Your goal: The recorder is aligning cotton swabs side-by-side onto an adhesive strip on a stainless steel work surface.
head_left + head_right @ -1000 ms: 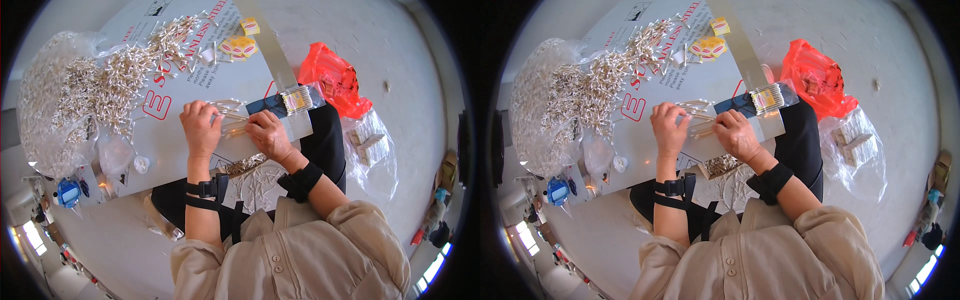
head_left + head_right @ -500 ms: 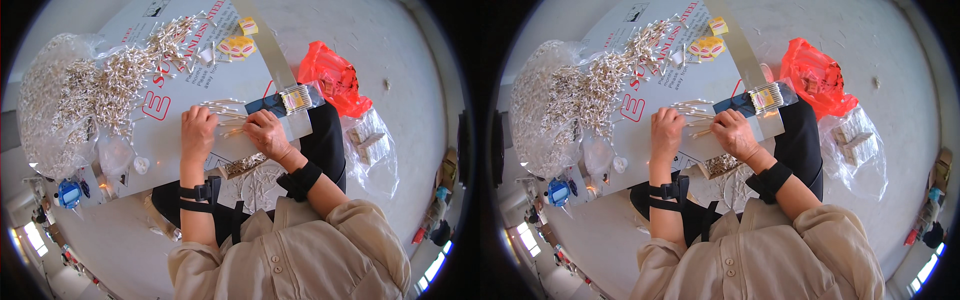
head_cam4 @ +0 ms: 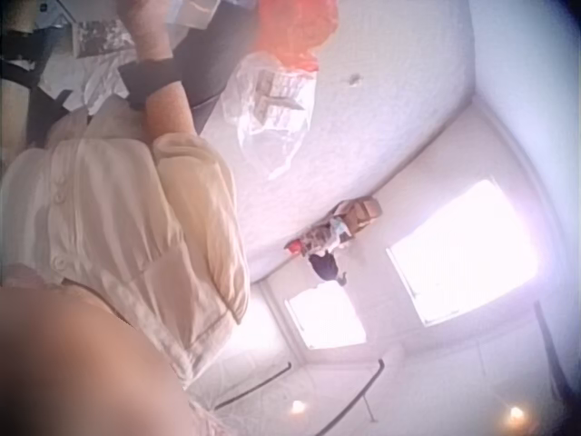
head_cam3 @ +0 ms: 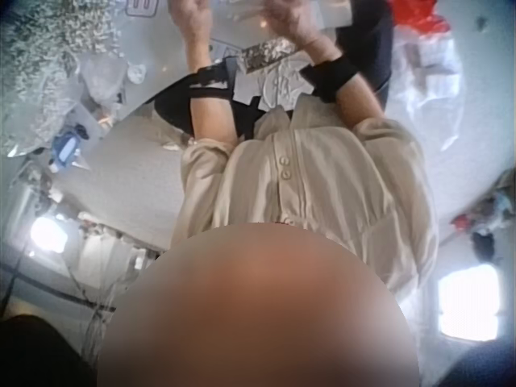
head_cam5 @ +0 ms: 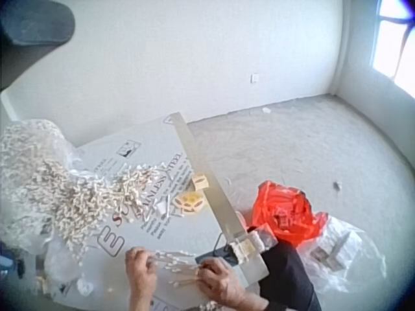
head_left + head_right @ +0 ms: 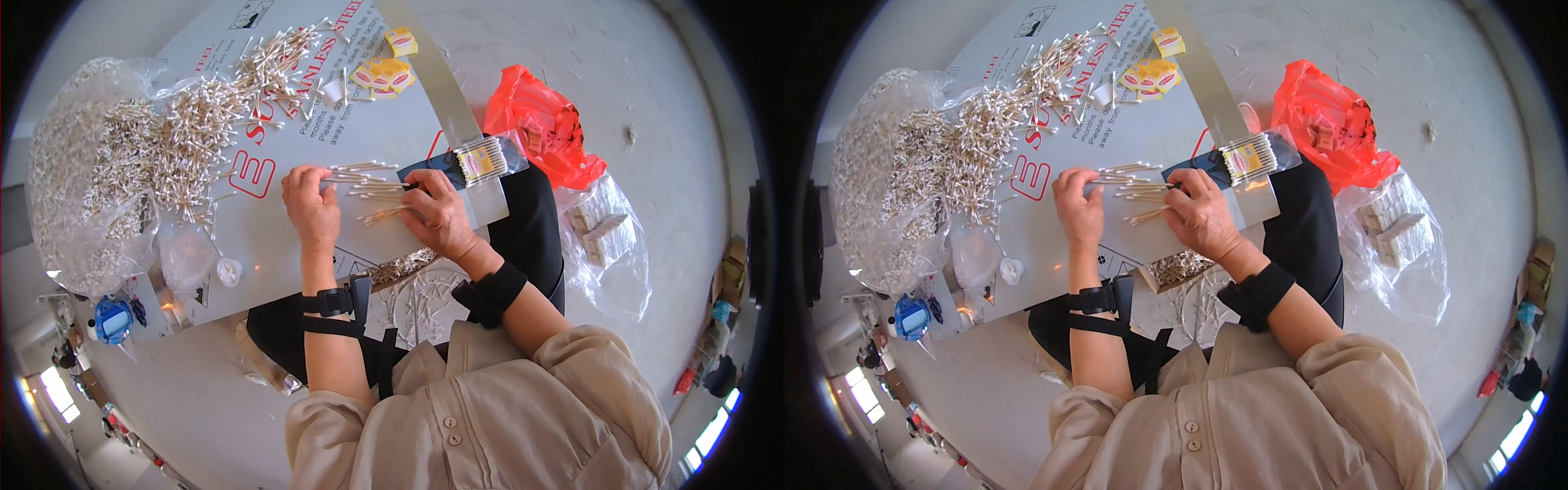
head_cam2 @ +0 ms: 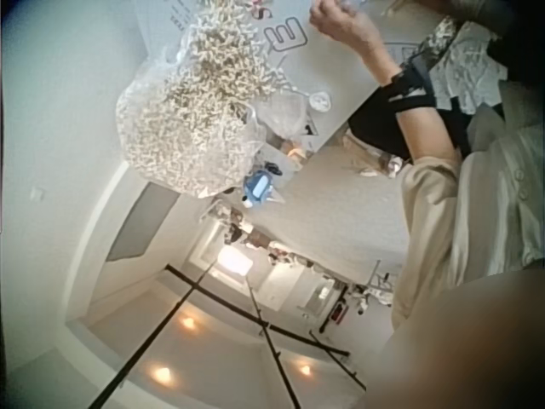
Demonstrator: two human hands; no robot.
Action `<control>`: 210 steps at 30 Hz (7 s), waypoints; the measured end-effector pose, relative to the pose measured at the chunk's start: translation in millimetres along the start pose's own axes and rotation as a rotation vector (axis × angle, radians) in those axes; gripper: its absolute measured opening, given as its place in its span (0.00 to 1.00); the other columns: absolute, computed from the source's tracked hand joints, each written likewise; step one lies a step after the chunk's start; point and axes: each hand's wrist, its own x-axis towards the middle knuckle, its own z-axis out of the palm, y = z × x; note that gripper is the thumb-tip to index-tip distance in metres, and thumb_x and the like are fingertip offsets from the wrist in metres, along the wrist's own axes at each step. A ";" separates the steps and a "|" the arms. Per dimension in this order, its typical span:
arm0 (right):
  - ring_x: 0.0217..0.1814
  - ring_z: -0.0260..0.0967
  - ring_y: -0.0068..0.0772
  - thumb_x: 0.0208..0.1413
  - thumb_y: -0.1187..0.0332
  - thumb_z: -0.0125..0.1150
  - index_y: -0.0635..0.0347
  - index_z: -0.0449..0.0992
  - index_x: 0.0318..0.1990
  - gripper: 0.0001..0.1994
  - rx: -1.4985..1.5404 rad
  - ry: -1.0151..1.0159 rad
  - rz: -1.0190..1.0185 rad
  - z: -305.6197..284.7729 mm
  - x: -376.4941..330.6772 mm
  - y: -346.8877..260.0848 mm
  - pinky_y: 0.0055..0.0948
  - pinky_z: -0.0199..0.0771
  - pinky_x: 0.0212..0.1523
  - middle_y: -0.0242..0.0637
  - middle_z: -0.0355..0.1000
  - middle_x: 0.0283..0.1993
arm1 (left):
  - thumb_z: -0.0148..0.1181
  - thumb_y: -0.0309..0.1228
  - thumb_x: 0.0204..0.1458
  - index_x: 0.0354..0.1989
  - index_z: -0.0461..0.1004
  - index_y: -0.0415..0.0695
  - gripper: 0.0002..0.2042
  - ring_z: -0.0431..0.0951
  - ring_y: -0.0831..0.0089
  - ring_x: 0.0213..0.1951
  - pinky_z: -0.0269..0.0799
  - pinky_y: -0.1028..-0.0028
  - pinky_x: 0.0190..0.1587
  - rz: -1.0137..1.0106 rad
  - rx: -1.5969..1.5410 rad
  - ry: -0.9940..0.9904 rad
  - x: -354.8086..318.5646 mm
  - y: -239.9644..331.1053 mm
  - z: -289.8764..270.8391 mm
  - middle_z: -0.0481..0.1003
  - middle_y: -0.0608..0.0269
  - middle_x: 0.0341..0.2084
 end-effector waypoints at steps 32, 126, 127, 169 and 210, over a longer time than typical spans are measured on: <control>0.68 0.57 0.30 0.65 0.73 0.49 0.69 0.68 0.57 0.15 0.779 0.263 0.464 3.8 2.8 -0.1 0.28 0.54 0.68 0.39 0.61 0.65 | 0.58 0.44 0.56 0.70 0.47 0.37 0.39 0.42 0.50 0.72 0.37 0.50 0.70 0.035 0.368 -0.378 -67.4 72.3 32.3 0.46 0.40 0.70; 0.29 0.71 0.43 0.45 0.73 0.61 0.59 0.70 0.27 0.05 -0.058 -0.093 0.094 -18.6 -24.5 -9.0 0.39 0.72 0.30 0.38 0.64 0.26 | 0.62 0.21 0.45 0.38 0.74 0.43 0.11 0.70 0.57 0.43 0.67 0.61 0.46 0.117 0.108 0.051 -17.0 42.2 27.5 0.71 0.60 0.37; 0.29 0.71 0.43 0.45 0.73 0.61 0.59 0.70 0.27 0.05 -0.059 -0.091 0.095 -14.1 -25.4 -9.6 0.39 0.72 0.30 0.38 0.64 0.26 | 0.64 0.22 0.44 0.37 0.75 0.44 0.11 0.69 0.58 0.44 0.67 0.61 0.47 0.117 0.067 0.010 -11.5 41.2 28.7 0.71 0.61 0.37; 0.50 0.64 0.24 0.64 0.74 0.49 0.65 0.69 0.48 0.08 0.770 0.446 0.539 1.3 -14.1 -6.7 0.24 0.65 0.53 0.35 0.67 0.47 | 0.65 0.22 0.39 0.24 0.72 0.44 0.07 0.68 0.62 0.41 0.62 0.63 0.46 0.324 0.165 -0.360 1.2 65.2 34.3 0.69 0.65 0.30; 0.69 0.56 0.30 0.69 0.60 0.44 0.68 0.65 0.62 0.22 0.814 0.243 0.473 23.4 25.4 19.6 0.28 0.55 0.69 0.41 0.59 0.68 | 0.64 0.19 0.38 0.29 0.75 0.44 0.09 0.72 0.60 0.40 0.68 0.64 0.44 0.200 0.088 -0.234 -19.5 46.5 14.1 0.71 0.62 0.31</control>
